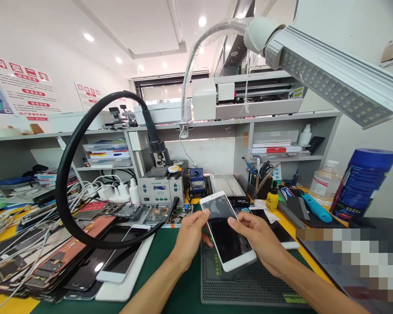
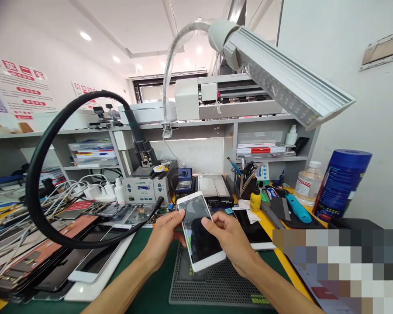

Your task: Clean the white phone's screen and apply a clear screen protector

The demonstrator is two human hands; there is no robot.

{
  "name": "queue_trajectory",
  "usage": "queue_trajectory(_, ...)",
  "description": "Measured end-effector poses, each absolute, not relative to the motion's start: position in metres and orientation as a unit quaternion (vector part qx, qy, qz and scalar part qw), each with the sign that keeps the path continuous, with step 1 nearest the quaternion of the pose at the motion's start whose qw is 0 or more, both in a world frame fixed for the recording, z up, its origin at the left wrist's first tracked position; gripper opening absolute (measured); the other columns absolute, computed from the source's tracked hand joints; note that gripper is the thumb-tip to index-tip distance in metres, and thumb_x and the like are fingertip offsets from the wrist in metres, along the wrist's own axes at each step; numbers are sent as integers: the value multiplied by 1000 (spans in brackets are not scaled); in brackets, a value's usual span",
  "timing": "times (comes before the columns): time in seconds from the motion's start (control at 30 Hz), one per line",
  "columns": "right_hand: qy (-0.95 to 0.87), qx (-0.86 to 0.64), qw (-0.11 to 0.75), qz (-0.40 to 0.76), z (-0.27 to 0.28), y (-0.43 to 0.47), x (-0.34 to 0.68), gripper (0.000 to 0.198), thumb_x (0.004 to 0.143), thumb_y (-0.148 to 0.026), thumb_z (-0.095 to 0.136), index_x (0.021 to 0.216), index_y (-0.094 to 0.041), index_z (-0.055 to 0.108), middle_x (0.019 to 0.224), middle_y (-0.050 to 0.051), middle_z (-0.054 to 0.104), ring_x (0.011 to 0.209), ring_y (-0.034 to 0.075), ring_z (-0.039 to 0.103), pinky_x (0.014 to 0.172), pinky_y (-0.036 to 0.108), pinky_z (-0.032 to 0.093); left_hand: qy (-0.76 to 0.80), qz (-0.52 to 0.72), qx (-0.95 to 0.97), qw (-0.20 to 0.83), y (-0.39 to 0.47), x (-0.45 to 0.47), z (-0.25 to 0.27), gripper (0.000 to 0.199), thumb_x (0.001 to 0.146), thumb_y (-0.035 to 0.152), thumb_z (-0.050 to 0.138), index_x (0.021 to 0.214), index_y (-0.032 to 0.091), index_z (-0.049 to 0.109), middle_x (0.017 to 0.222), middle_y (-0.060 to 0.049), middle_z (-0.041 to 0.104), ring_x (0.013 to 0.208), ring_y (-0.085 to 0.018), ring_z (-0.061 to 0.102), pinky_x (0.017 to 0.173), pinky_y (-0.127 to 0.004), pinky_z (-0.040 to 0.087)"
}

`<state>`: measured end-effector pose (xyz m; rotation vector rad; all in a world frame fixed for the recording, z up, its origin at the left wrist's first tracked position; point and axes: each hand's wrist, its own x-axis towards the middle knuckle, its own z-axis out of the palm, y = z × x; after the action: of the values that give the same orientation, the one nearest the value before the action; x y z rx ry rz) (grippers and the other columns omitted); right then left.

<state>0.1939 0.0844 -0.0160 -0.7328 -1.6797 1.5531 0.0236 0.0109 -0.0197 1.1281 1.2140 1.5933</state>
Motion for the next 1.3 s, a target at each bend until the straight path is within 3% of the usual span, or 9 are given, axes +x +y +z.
queue_trajectory(0.2,-668,-294,340,592,-15,81,194,42,82,-57,67,70,-20,51,67,-4,48,67,14,41,64,27,33,513,622,434,401,11,21,-15,58,93,66,44,71,15,63,58,-3,57,48,-15,54,45,-28,49)
queue_trajectory(0.33,-669,-297,340,591,-13,78,191,43,81,-58,68,70,-20,50,67,-4,46,67,14,40,64,26,33,481,654,439,385,9,27,-19,38,82,49,73,100,18,63,85,-4,68,72,-17,63,59,-25,52)
queue_trajectory(0.43,-682,-294,337,578,-13,76,190,45,81,-58,67,67,-20,48,65,-4,41,66,13,34,62,26,30,450,674,447,378,8,31,-25,45,75,34,83,111,20,60,101,-3,69,90,-17,63,76,-25,50)
queue_trajectory(0.7,-719,-269,310,561,-17,76,193,44,85,-55,65,68,-21,43,64,-6,31,62,12,25,56,27,23,469,682,393,401,11,21,-20,33,72,36,84,84,18,60,73,3,60,66,-12,52,63,-24,41)
queue_trajectory(0.93,-733,-271,301,546,-15,76,193,47,83,-62,63,68,-22,43,65,-5,30,62,13,26,56,27,24,484,670,399,396,10,12,-16,30,74,41,81,78,16,65,72,0,62,66,-13,52,63,-25,39)
queue_trajectory(1.3,-718,-273,297,567,-15,75,193,43,85,-55,64,69,-21,45,66,-5,31,64,13,26,59,27,24,494,644,434,391,10,0,-15,37,79,52,73,74,15,70,73,-3,65,67,-17,55,64,-28,40)
